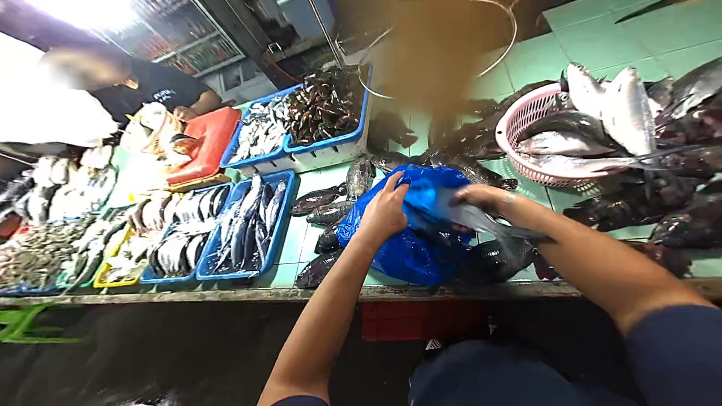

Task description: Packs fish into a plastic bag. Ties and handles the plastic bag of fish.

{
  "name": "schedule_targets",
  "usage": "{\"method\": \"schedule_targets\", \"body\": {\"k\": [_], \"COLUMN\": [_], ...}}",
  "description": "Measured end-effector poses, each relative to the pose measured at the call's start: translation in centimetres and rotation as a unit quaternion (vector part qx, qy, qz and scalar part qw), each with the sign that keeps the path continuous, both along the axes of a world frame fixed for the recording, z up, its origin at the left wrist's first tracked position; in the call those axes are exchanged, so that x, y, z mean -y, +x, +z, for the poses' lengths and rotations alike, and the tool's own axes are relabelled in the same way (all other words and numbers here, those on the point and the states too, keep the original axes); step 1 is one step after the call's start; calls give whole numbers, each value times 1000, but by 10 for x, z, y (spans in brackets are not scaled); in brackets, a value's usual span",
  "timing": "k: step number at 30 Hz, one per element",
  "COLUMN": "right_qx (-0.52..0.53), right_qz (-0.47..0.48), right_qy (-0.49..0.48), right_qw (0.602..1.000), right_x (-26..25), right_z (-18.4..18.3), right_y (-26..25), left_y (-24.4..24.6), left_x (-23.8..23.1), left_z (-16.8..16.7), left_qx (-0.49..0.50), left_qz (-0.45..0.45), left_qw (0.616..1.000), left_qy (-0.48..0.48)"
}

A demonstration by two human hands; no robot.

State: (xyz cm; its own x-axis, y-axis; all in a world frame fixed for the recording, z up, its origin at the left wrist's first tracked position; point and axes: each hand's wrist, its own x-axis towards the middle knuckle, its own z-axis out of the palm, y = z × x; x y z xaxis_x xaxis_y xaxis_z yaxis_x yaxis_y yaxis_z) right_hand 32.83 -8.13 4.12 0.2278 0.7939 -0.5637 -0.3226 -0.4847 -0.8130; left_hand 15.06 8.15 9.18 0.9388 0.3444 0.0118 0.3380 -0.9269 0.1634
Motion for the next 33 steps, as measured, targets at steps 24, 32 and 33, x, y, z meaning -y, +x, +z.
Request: {"method": "schedule_targets", "body": {"k": [24,32,33], "right_qx": [514,251,229], "right_qz": [-215,-234,-190], "right_qy": [-263,83,126], "right_qw": [788,936,947], "right_x": [164,244,252], "right_z": [-1,-28,-20], "right_y": [255,313,309], "left_y": [-25,-42,-57], "left_x": [115,124,123], "left_z": [-39,-36,-42], "left_qx": [-327,-330,-280], "left_qz": [60,239,250], "left_qw": [943,912,925], "left_qy": [-19,49,55]}}
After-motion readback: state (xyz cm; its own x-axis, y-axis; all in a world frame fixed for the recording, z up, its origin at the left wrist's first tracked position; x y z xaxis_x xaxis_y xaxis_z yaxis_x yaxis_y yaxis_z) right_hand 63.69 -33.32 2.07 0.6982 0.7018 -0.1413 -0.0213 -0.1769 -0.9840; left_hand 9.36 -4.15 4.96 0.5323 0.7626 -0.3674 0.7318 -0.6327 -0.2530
